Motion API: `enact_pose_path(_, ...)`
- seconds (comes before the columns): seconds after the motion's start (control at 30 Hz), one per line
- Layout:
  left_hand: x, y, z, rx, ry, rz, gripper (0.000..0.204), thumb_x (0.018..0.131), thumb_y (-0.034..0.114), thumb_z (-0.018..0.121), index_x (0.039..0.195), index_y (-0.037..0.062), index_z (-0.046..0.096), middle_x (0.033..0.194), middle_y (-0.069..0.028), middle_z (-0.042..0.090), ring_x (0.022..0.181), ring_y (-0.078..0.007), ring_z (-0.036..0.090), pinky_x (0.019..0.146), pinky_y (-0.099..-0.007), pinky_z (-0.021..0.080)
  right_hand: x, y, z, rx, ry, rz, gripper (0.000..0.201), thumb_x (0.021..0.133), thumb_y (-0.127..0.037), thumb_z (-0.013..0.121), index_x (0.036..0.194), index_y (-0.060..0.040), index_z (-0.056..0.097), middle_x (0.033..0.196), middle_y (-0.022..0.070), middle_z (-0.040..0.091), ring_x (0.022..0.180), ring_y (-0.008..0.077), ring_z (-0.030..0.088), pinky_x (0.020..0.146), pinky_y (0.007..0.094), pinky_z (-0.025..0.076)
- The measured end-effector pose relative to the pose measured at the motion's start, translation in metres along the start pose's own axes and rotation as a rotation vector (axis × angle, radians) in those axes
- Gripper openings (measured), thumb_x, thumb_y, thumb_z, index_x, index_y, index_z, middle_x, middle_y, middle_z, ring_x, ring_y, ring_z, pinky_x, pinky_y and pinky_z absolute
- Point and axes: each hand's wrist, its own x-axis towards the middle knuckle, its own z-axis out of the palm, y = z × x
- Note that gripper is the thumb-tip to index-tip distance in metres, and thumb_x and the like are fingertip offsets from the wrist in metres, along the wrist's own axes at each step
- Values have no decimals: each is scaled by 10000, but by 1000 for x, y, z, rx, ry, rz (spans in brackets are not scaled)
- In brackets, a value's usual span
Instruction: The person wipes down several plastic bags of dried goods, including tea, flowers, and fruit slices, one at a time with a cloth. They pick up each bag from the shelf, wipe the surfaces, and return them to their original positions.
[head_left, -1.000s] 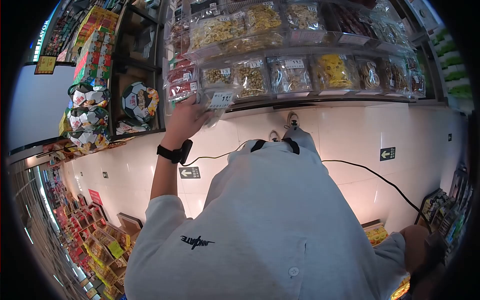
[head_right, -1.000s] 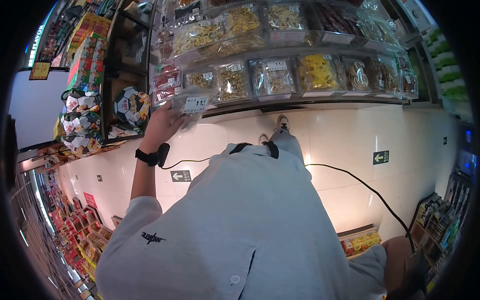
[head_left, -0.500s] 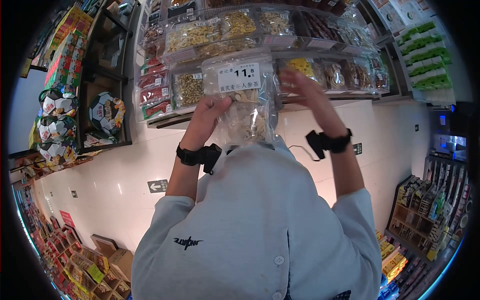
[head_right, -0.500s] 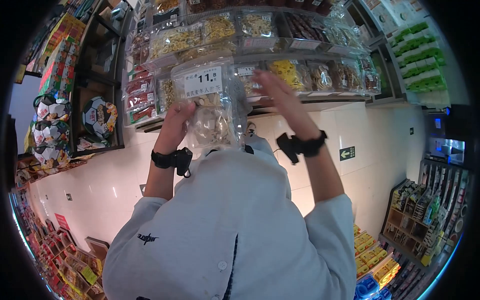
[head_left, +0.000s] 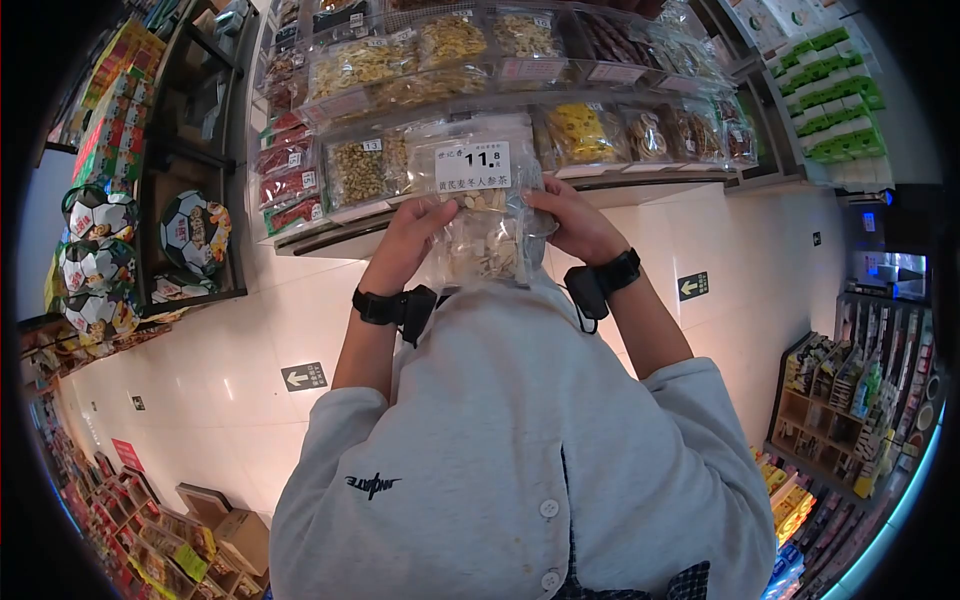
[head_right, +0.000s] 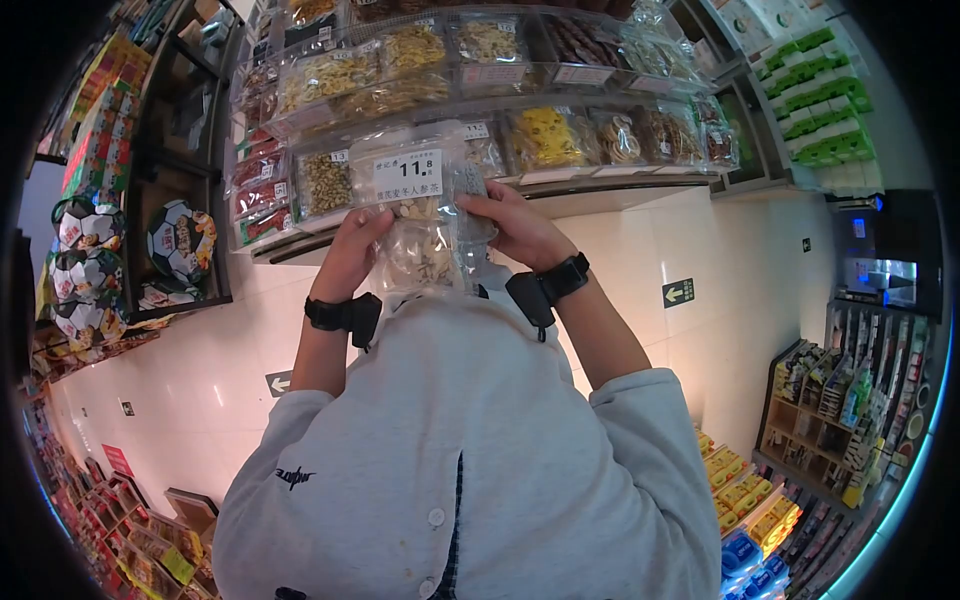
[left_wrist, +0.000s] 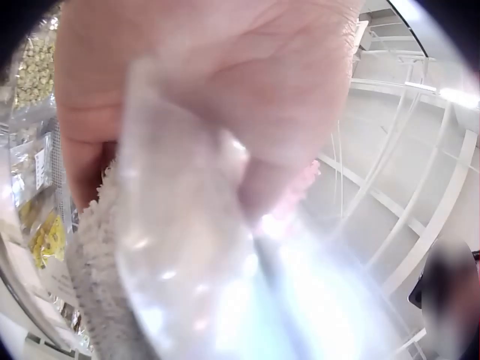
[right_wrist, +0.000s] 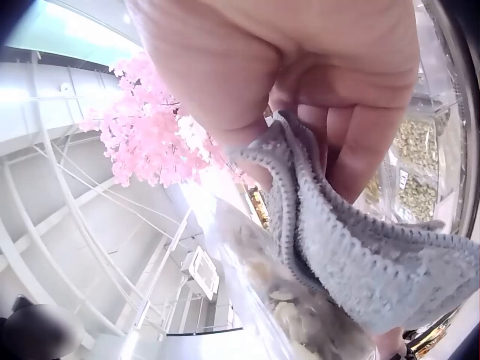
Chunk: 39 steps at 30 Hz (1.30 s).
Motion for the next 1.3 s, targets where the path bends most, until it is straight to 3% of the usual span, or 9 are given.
enact_pose_path(0.23, -11, 4, 13, -172, -116, 65, 346, 965, 230, 575, 1199, -25, 583, 1163, -77, 634, 1065, -143, 586, 933, -298, 455, -16, 4, 14, 375, -81, 68, 340, 956, -219, 598, 1258, -76, 538, 1169, 34, 628, 1068, 163, 614, 912, 348, 511)
enact_pose_path(0.47, 5, -8, 17, -139, 52, -38, 320, 966, 211, 590, 1192, -15, 572, 1114, -46, 644, 1014, -107, 594, 875, -279, 477, -16, -9, -1, 197, 214, -204, 388, 949, -227, 606, 1295, -70, 530, 1205, 37, 620, 1059, 162, 606, 956, 315, 472)
enact_pose_path(0.6, 15, -22, 22, -114, 91, -41, 345, 955, 199, 609, 1242, 17, 550, 1113, -41, 647, 1006, -120, 600, 889, -279, 479, -23, -21, 21, -674, 331, -473, 443, 905, -171, 625, 1333, -112, 528, 1302, 69, 585, 1166, 216, 572, 1014, 366, 436)
enact_pose_path(0.67, 19, -28, 33, -63, 67, -32, 375, 944, 200, 625, 1270, 31, 547, 1115, -45, 653, 1008, -138, 609, 903, -276, 477, -9, -6, 38, -1228, 240, -920, 557, 826, -111, 637, 1367, -145, 505, 1416, 99, 495, 1325, 280, 442, 1110, 448, 326)
enact_pose_path(0.73, 19, -34, 47, 56, 105, 260, 355, 924, 132, 637, 1250, 31, 541, 1085, -40, 658, 984, -128, 606, 877, -280, 480, -6, 16, 54, -1587, 139, -883, 648, 758, -87, 643, 1382, -160, 488, 1486, 90, 410, 1410, 305, 309, 1160, 514, 201)
enact_pose_path(0.87, 22, -37, 37, 249, 28, 409, 378, 901, 79, 642, 1256, 13, 530, 1135, -63, 639, 1035, -140, 591, 893, -290, 477, -9, 5, 50, -1599, 91, -893, 669, 759, -91, 642, 1400, -166, 467, 1505, 62, 388, 1409, 298, 314, 1153, 543, 196)
enact_pose_path(0.97, 15, -24, 42, 268, -142, 106, 371, 900, 79, 639, 1246, 9, 527, 1150, -75, 631, 1056, -138, 584, 884, -298, 480, -4, -7, 38, -1592, 340, -917, 680, 751, -83, 642, 1401, -173, 464, 1512, 49, 378, 1417, 290, 301, 1155, 538, 198)
enact_pose_path(1.17, 17, -20, 35, 264, 130, 350, 289, 934, 105, 610, 1195, -2, 547, 961, -28, 659, 840, -85, 585, 777, -269, 477, -21, 8, 42, -1620, 48, -877, 669, 746, -67, 637, 1388, -177, 482, 1507, 47, 389, 1415, 272, 315, 1150, 516, 225)
enact_pose_path(1.3, 10, -5, 30, 440, -67, -5, 392, 954, 137, 603, 1313, 13, 504, 1129, -42, 615, 984, -87, 562, 832, -254, 474, 7, -22, 18, -1291, 356, -938, 651, 740, -46, 625, 1370, -138, 491, 1487, 64, 412, 1398, 285, 338, 1115, 512, 300)
